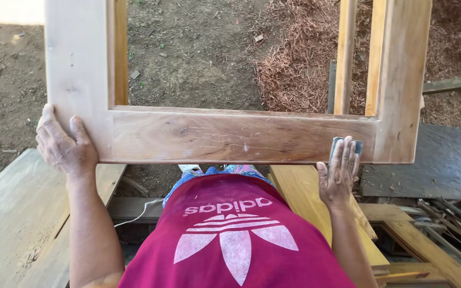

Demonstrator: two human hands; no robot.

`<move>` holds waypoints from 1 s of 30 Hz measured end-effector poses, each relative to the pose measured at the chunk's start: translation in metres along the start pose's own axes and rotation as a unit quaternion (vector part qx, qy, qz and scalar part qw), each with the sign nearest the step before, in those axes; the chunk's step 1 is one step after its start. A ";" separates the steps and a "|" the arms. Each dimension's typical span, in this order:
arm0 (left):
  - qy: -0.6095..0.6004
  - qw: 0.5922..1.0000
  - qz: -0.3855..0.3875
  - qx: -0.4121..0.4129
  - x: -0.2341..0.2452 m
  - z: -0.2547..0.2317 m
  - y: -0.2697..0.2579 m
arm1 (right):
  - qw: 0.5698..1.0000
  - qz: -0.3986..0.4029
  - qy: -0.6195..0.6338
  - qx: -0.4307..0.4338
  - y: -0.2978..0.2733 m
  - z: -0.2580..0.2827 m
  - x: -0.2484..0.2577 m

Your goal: Sanding the surface of a large wooden frame with a piece of sandpaper.

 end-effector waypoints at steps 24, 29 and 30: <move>0.065 0.991 -0.010 0.116 -0.014 -0.019 -0.041 | 0.996 0.082 -0.032 -0.008 0.235 -0.144 -0.022; 0.101 0.988 0.006 0.120 -0.011 -0.028 -0.035 | 0.996 0.056 -0.015 0.064 0.173 -0.165 -0.004; 0.105 0.986 0.004 0.128 -0.013 -0.026 -0.036 | 0.996 0.049 -0.001 0.079 0.148 -0.165 0.008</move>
Point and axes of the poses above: each hand's wrist, its own y-axis towards the middle knuckle, its own x-axis out of the back of the hand, z = x × y, the point moved 2 cm from there along y, towards the middle knuckle, and after that the axes turned 13 degrees about -z, right-handed, at the moved point
